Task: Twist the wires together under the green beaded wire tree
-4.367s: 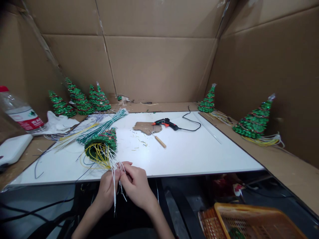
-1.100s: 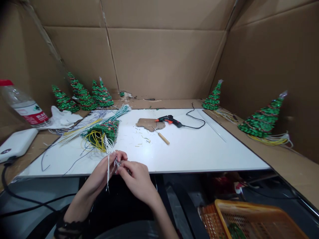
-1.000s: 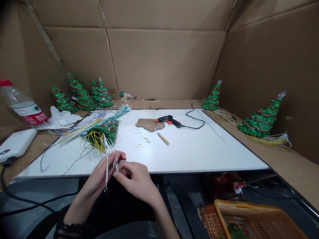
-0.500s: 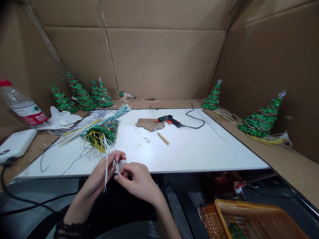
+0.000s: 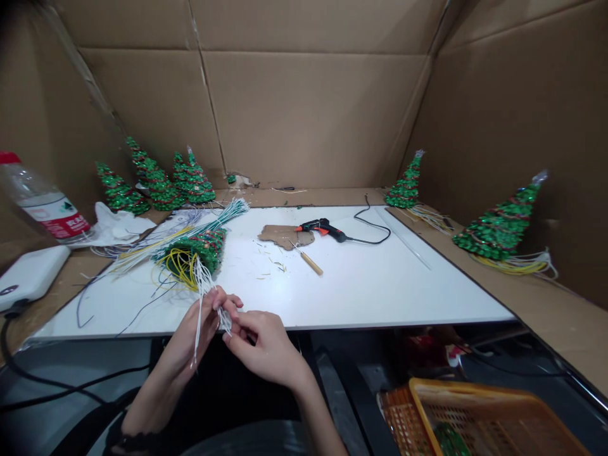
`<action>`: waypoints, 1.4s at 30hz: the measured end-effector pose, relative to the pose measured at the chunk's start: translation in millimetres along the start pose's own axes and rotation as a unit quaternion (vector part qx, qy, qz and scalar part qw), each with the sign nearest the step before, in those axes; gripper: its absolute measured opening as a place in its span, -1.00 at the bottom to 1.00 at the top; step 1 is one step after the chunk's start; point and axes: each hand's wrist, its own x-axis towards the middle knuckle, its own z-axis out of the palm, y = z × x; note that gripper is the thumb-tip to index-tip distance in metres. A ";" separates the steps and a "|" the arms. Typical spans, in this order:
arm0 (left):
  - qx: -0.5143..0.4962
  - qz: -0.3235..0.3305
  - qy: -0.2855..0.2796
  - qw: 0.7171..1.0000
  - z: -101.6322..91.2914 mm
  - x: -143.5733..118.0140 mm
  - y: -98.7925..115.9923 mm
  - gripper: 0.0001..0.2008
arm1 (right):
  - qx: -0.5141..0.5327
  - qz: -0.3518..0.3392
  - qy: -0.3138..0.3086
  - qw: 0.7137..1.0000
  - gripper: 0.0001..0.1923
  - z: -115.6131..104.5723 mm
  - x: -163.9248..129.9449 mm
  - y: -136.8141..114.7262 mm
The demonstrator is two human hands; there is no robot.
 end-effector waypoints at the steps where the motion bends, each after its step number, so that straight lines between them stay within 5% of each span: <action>1: 0.011 -0.001 0.012 1.000 0.8 -0.5 0.1 -0.69 | 0.010 0.005 -0.004 1.000 -0.77 0.2 0.3 0.6; 15: 0.004 0.020 0.023 1.000 1.1 2.6 -4.9 -0.72 | 0.084 0.021 -0.090 0.992 -0.69 -13.4 -2.6 1.8; 19: -0.023 0.032 0.022 0.999 -0.7 3.1 -3.6 -0.72 | 0.083 -0.010 -0.245 0.966 -0.72 -30.4 -15.4 -2.2; 20: -0.027 0.031 0.018 0.999 -0.5 3.0 -3.1 -0.72 | 0.081 -0.007 -0.233 0.969 -0.72 -35.7 -17.4 -3.6; 23: -0.012 0.026 0.006 1.000 0.9 2.6 -2.1 -0.70 | -0.024 0.034 -0.017 0.999 -0.68 -49.6 -12.1 -5.3; 26: 0.000 0.030 -0.004 1.000 1.6 2.7 -1.9 -0.70 | -0.197 0.070 0.140 0.968 -0.63 -55.2 6.9 -0.1; 29: 0.000 0.024 -0.011 1.000 0.6 3.1 -2.2 -0.70 | -0.273 0.103 0.197 0.936 -0.72 -50.5 19.8 6.4; 33: -0.001 0.026 -0.014 1.000 -0.3 3.2 -2.8 -0.71 | -0.276 0.117 0.221 0.928 -0.71 -29.3 5.5 1.3; 37: 0.002 0.028 -0.011 1.000 1.0 2.6 -1.7 -0.71 | -0.243 0.030 0.116 0.963 -0.81 -3.3 -15.0 -11.0; 42: 0.014 -0.006 0.011 1.000 3.0 2.1 2.1 -0.68 | -0.242 -0.015 0.114 0.963 -0.74 10.8 -11.2 -11.5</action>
